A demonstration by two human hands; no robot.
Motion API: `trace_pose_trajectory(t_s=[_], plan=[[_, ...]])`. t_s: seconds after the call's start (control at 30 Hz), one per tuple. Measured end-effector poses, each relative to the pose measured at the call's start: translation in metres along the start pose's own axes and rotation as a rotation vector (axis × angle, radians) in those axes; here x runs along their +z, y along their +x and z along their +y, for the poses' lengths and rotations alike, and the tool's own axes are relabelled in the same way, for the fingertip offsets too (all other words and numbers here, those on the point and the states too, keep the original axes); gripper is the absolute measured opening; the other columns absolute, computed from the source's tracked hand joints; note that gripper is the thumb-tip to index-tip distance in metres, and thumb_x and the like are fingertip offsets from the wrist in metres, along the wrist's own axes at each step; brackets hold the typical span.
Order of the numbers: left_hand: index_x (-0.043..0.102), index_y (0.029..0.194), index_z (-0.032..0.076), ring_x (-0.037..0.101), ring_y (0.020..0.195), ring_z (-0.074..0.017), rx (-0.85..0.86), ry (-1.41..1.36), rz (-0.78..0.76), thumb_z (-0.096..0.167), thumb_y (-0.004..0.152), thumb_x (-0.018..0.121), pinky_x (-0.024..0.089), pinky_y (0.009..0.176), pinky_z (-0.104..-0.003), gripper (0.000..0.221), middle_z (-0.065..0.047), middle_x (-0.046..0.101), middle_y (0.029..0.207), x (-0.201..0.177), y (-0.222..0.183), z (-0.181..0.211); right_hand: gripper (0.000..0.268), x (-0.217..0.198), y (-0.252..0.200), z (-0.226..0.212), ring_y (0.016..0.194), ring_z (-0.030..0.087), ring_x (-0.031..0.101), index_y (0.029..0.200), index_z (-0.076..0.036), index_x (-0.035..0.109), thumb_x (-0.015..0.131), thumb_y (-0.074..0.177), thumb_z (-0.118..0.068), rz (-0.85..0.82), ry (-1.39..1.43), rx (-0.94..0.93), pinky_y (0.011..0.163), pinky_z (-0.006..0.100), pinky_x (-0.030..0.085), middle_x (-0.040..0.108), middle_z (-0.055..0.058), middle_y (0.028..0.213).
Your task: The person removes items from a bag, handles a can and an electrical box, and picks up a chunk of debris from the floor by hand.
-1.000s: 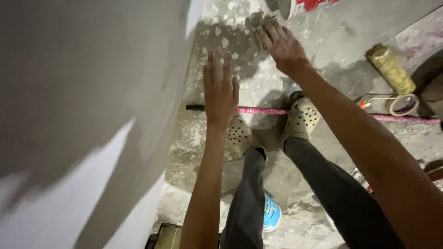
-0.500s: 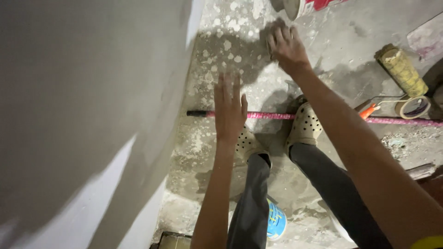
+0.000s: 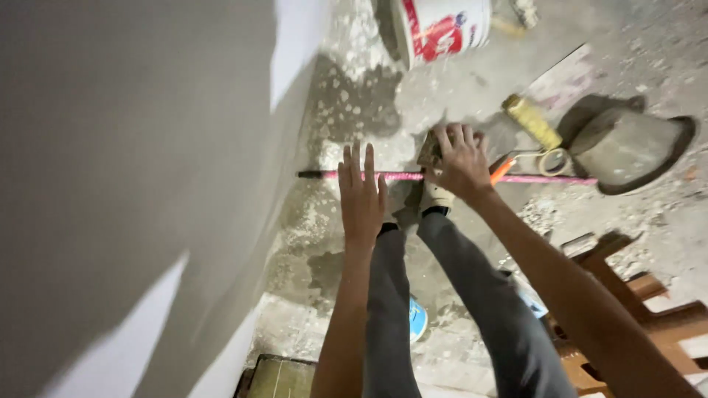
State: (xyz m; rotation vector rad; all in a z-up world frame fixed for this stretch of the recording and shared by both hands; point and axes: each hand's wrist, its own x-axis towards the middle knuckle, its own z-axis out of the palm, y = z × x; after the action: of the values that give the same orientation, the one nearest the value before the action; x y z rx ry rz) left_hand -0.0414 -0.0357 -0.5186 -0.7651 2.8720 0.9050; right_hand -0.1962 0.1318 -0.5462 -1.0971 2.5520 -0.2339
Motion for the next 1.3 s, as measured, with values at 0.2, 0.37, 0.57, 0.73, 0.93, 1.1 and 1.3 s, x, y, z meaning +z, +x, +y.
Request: trace_pose_trajectory(t_s=[0.2,0.37,0.57,0.73,0.93,1.1,1.3], plan=[[0.037,0.156,0.001,0.03,0.154,-0.0428,0.036,-0.042,0.141,0.016,0.104,0.054,0.03,0.126,-0.055,0.057,-0.024,0.036,0.162,-0.129,-0.013,0.088,0.086,-0.185,-0.028,-0.06,0.126,0.038,0.048,0.141,-0.011,0.054,0.091,0.074,-0.051,0.08,0.073,0.146,0.106,0.057,0.037,0.054,0.017,0.129],[0.039,0.155,0.002,0.033,0.151,-0.0436,0.072,-0.089,0.222,0.019,0.102,0.056,0.029,0.126,-0.054,0.059,-0.024,0.038,0.16,-0.244,-0.03,0.155,0.096,-0.325,-0.061,-0.104,0.126,0.039,0.047,0.144,-0.009,0.051,0.089,0.062,-0.041,0.13,0.066,0.16,0.109,0.054,0.037,0.053,0.019,0.13],[0.045,0.153,0.001,0.034,0.15,-0.0445,0.076,-0.194,0.288,0.02,0.1,0.056,0.028,0.124,-0.054,0.057,-0.025,0.039,0.159,-0.371,-0.054,0.219,0.097,-0.466,-0.098,-0.16,0.12,0.043,0.049,0.147,-0.007,0.05,0.09,0.064,-0.037,0.259,0.126,0.084,0.105,0.055,0.042,0.051,0.024,0.128],[0.047,0.151,-0.001,0.033,0.152,-0.0438,0.154,-0.204,0.468,0.021,0.103,0.056,0.029,0.126,-0.055,0.053,-0.022,0.04,0.16,-0.429,-0.093,0.245,0.091,-0.537,-0.127,-0.197,0.116,0.041,0.052,0.144,-0.006,0.054,0.088,0.064,-0.032,0.365,0.171,-0.008,0.102,0.053,0.047,0.053,0.022,0.123],[0.047,0.151,0.0,0.032,0.153,-0.0427,0.067,-0.148,0.548,0.02,0.104,0.056,0.031,0.127,-0.055,0.052,-0.022,0.039,0.161,-0.454,-0.105,0.269,0.087,-0.58,-0.129,-0.211,0.117,0.041,0.051,0.143,-0.004,0.056,0.088,0.066,-0.03,0.414,0.175,-0.096,0.102,0.054,0.047,0.053,0.023,0.125],[0.041,0.155,-0.002,0.026,0.156,-0.0419,-0.048,-0.006,0.481,0.022,0.104,0.059,0.02,0.128,-0.058,0.059,-0.024,0.03,0.166,-0.452,-0.094,0.29,0.09,-0.601,-0.095,-0.194,0.12,0.041,0.052,0.143,-0.003,0.057,0.091,0.067,-0.037,0.417,0.108,-0.312,0.115,0.062,0.038,0.053,0.022,0.124],[0.036,0.158,0.012,0.018,0.16,-0.0358,-0.374,-0.026,0.545,0.023,0.097,0.064,0.015,0.13,-0.053,0.068,-0.015,0.022,0.171,-0.455,-0.093,0.331,0.09,-0.634,-0.038,-0.17,0.121,0.04,0.05,0.145,-0.008,0.058,0.092,0.066,-0.033,0.231,0.209,-0.503,0.1,0.053,0.049,0.052,0.022,0.127]])
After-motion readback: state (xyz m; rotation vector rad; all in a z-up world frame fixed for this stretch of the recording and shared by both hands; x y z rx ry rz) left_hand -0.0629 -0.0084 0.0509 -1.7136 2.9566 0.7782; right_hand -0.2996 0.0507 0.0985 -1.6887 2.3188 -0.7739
